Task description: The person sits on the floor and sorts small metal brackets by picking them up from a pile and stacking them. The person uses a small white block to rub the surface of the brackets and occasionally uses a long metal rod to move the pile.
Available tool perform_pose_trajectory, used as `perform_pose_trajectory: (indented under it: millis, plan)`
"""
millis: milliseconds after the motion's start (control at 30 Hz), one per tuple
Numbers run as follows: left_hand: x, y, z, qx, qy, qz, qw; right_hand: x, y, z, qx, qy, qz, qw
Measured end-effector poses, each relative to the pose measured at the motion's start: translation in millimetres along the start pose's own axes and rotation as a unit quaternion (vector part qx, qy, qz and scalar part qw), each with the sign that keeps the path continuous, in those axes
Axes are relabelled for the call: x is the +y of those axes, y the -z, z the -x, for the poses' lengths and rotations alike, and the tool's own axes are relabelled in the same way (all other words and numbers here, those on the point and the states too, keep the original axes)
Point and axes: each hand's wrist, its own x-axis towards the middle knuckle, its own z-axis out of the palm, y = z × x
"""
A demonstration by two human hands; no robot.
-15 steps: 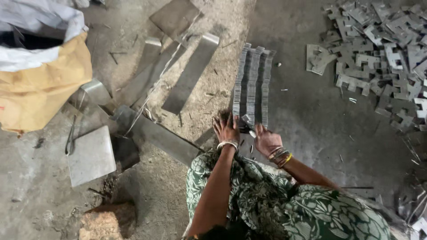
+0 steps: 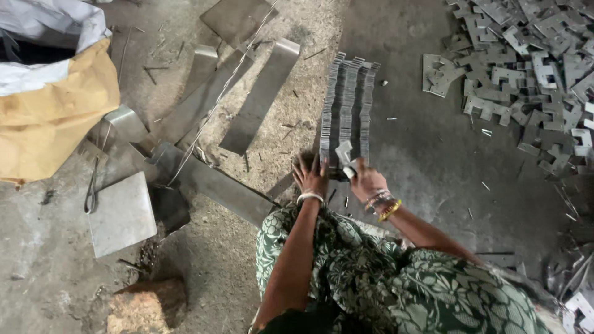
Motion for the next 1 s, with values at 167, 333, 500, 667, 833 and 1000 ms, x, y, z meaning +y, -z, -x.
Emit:
perform_pose_trajectory:
  millis: [167,333,500,667,833,1000]
  plan:
    - [0.3,-11.1,3.4,0.101,0.031,0.208,0.972,31.2,-10.6,29.3,0.194,0.104,0.029,0.975]
    - [4.7,-13.6,2.7,0.108,-0.021,0.218,0.97,22.6,-4.6,6.4,0.0,0.085,0.08,0.993]
    - [5.1,-14.9,1.8,0.069,0.005,0.215,0.974,24.0,9.9,-5.3,0.137,0.092,0.009,0.986]
    - [2.5,-17.5,2.4,0.159,0.015,0.179,0.971,27.9,-3.9,0.6,0.155,0.136,0.024,0.978]
    - [4.4,-23.4,7.4,0.117,0.018,0.195,0.974,31.9,-8.7,2.1,0.105,0.149,0.063,0.981]
    - [12.2,-27.9,3.9,0.163,0.005,0.221,0.961,47.2,6.8,8.2,0.113,0.063,0.025,0.991]
